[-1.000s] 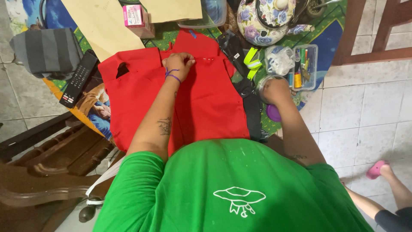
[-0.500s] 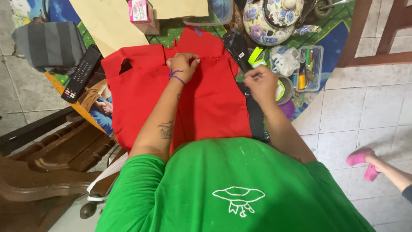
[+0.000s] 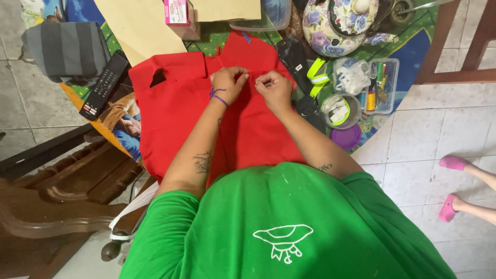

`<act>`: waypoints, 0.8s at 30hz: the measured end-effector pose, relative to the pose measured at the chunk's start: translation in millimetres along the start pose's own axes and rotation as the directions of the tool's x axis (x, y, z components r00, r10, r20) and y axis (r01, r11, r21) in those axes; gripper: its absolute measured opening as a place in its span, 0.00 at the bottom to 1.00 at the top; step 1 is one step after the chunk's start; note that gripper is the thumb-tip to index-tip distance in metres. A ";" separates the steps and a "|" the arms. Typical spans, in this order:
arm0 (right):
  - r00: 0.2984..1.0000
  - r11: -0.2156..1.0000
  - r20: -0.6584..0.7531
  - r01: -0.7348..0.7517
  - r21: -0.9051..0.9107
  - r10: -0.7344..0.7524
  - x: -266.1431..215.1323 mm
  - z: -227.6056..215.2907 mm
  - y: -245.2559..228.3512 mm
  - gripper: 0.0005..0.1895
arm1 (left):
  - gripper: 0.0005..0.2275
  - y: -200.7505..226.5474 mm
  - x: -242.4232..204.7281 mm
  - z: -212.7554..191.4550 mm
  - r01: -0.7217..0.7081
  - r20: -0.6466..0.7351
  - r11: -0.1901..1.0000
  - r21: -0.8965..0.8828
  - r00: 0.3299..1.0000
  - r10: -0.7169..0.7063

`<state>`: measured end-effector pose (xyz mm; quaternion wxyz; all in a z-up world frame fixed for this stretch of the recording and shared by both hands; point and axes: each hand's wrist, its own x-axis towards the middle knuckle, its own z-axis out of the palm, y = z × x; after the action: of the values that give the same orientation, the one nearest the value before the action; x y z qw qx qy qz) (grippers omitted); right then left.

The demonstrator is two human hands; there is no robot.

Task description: A person is pinning the edges of a red fabric piece on a table to prepare it for sewing.

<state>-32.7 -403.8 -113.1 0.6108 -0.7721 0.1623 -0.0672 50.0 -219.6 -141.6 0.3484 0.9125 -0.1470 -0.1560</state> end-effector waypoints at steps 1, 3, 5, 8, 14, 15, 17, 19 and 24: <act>1.000 1.000 0.003 -0.001 -0.001 0.001 -0.1 0.0 -1.9 0.05 | 0.08 -1.1 -0.2 1.3 0.003 -0.001 1.000 -0.002 1.000 -0.003; 1.000 1.000 0.010 0.002 0.004 -0.002 -0.2 -0.4 -5.6 0.04 | 0.08 -3.1 -0.4 3.8 0.000 -0.013 1.000 -0.012 1.000 0.000; 1.000 1.000 0.016 -0.009 -0.014 0.009 0.0 -0.8 -9.5 0.04 | 0.08 -5.1 -0.6 4.3 -0.003 -0.006 1.000 -0.016 1.000 0.003; 0.999 0.999 0.014 -0.032 -0.042 0.033 -0.3 0.2 -11.5 0.04 | 0.08 -2.5 -2.0 1.1 -0.015 0.002 1.000 -0.024 1.000 0.016; 0.997 0.995 -0.003 -0.075 -0.063 0.075 1.3 2.7 -12.8 0.03 | 0.07 10.3 -7.7 -8.5 -0.056 0.004 0.998 -0.043 0.998 0.056; 0.996 0.995 -0.002 -0.086 -0.058 0.086 2.1 3.1 -11.0 0.03 | 0.07 12.9 -8.8 -9.9 -0.065 0.009 0.997 -0.038 0.998 0.066; 0.994 0.994 -0.012 -0.106 -0.021 0.106 4.6 6.4 -4.2 0.03 | 0.07 19.5 -10.7 -15.9 -0.064 0.022 0.997 -0.051 0.998 0.065; 0.992 0.992 -0.021 -0.126 0.017 0.126 6.8 9.0 -1.9 0.03 | 0.06 22.3 -11.0 -18.9 -0.062 0.034 0.996 -0.063 0.997 0.064; 0.961 0.898 -0.011 -0.253 0.360 0.275 18.3 14.9 28.8 0.05 | 0.06 -17.1 2.9 20.6 0.042 0.044 0.995 -0.085 0.998 -0.039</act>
<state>-15.8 -401.9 -146.2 0.7383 -0.6172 0.2696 -0.0358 47.4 -220.6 -168.3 0.3810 0.8959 -0.1290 -0.1886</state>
